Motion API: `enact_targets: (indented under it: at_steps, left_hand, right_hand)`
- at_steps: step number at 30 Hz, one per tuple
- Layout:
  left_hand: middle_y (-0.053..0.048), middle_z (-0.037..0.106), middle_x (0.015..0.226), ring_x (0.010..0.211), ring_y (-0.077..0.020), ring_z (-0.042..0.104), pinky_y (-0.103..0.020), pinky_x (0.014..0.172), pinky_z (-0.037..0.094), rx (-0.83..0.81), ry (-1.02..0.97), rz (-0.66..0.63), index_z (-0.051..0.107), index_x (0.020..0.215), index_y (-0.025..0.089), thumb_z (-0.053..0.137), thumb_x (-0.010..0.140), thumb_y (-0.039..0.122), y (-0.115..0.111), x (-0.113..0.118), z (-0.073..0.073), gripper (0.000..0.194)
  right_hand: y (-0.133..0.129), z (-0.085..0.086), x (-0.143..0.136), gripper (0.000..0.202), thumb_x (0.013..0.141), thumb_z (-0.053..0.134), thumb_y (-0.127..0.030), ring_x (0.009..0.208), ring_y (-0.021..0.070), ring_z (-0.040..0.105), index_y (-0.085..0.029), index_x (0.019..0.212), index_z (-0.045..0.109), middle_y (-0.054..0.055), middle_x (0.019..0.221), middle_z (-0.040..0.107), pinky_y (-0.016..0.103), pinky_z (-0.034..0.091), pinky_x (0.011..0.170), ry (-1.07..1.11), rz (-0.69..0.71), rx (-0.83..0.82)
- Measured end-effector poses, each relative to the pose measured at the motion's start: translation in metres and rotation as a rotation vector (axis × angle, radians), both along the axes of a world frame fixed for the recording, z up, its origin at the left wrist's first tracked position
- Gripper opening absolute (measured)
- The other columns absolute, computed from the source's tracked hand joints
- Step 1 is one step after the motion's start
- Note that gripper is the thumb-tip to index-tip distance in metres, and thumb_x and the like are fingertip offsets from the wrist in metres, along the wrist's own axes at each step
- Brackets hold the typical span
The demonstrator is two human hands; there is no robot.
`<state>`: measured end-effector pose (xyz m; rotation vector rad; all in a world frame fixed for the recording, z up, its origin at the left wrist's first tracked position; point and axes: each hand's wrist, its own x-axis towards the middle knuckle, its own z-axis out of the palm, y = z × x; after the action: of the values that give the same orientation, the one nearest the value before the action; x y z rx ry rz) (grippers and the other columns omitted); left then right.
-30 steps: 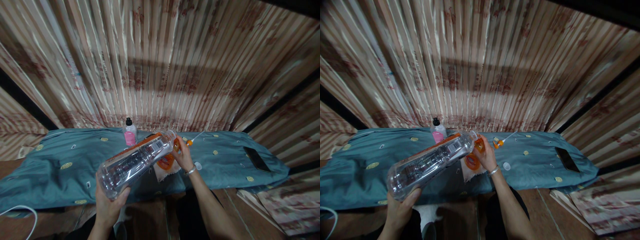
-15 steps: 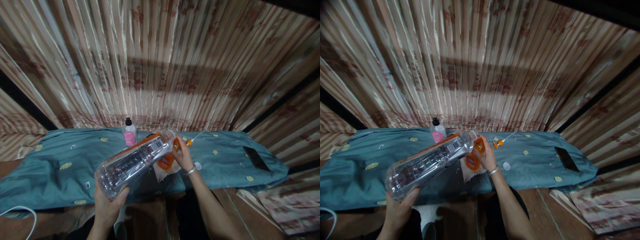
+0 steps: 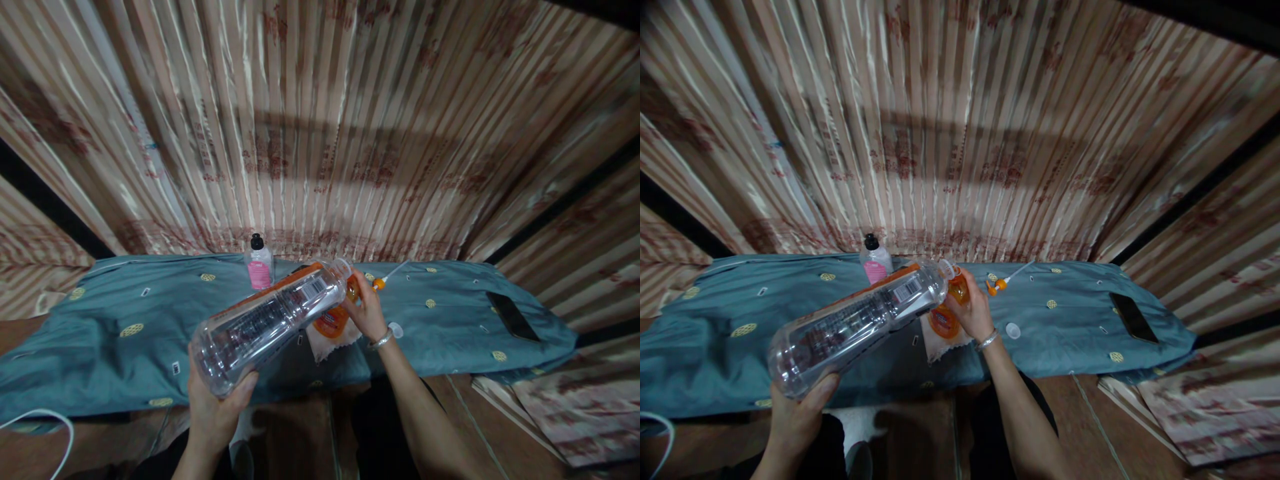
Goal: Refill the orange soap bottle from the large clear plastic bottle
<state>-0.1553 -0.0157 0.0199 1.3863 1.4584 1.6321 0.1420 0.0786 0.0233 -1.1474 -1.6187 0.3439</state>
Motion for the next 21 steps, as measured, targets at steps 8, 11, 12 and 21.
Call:
enact_targets:
  at_steps: [8, 11, 12, 21]
  left_hand:
    - [-0.016, 0.071, 0.116, 0.102, -0.0326, 0.071, -0.049, 0.095, 0.057, 0.026, 0.016, -0.041, 0.059, 0.126, 0.014, 0.083, 0.069, 0.047, 0.0002, -0.0025, -0.0014, 0.071]
    - [-0.015, 0.07, 0.116, 0.103, -0.0326, 0.071, -0.048, 0.095, 0.057, 0.018, 0.019, -0.043, 0.058, 0.129, 0.014, 0.083, 0.07, 0.047, -0.0002, -0.0031, -0.0023, 0.072]
    - [-0.015, 0.07, 0.116, 0.104, -0.0327, 0.071, -0.048, 0.095, 0.057, 0.018, 0.019, -0.042, 0.058, 0.129, 0.014, 0.083, 0.07, 0.047, -0.0003, -0.0031, -0.0025, 0.072]
    - [-0.017, 0.068, 0.122, 0.113, -0.0372, 0.068, -0.056, 0.105, 0.051, -0.01, 0.014, -0.017, 0.061, 0.124, 0.014, 0.083, 0.066, 0.05, -0.0004, -0.0008, -0.0005, 0.071]
  right_hand:
    - [-0.0001, -0.0007, 0.0004, 0.051, 0.089, 0.068, -0.046, 0.111, 0.0272, 0.072, -0.023, 0.134, 0.058, 0.009, 0.122, 0.075, 0.042, 0.06, 0.097, -0.005, -0.004, 0.009]
    - [0.0003, -0.0009, 0.0009, 0.051, 0.089, 0.069, -0.045, 0.111, 0.0274, 0.072, -0.022, 0.134, 0.059, 0.01, 0.122, 0.075, 0.043, 0.06, 0.098, -0.001, 0.004, 0.013]
    - [0.0003, -0.0008, 0.0008, 0.051, 0.088, 0.069, -0.044, 0.11, 0.0274, 0.072, -0.022, 0.134, 0.059, 0.01, 0.122, 0.075, 0.043, 0.06, 0.098, 0.001, 0.007, 0.012]
    - [-0.0005, -0.0004, -0.0003, 0.052, 0.088, 0.069, -0.044, 0.108, 0.0275, 0.073, -0.023, 0.135, 0.058, 0.009, 0.12, 0.075, 0.042, 0.061, 0.095, 0.013, 0.0, 0.006]
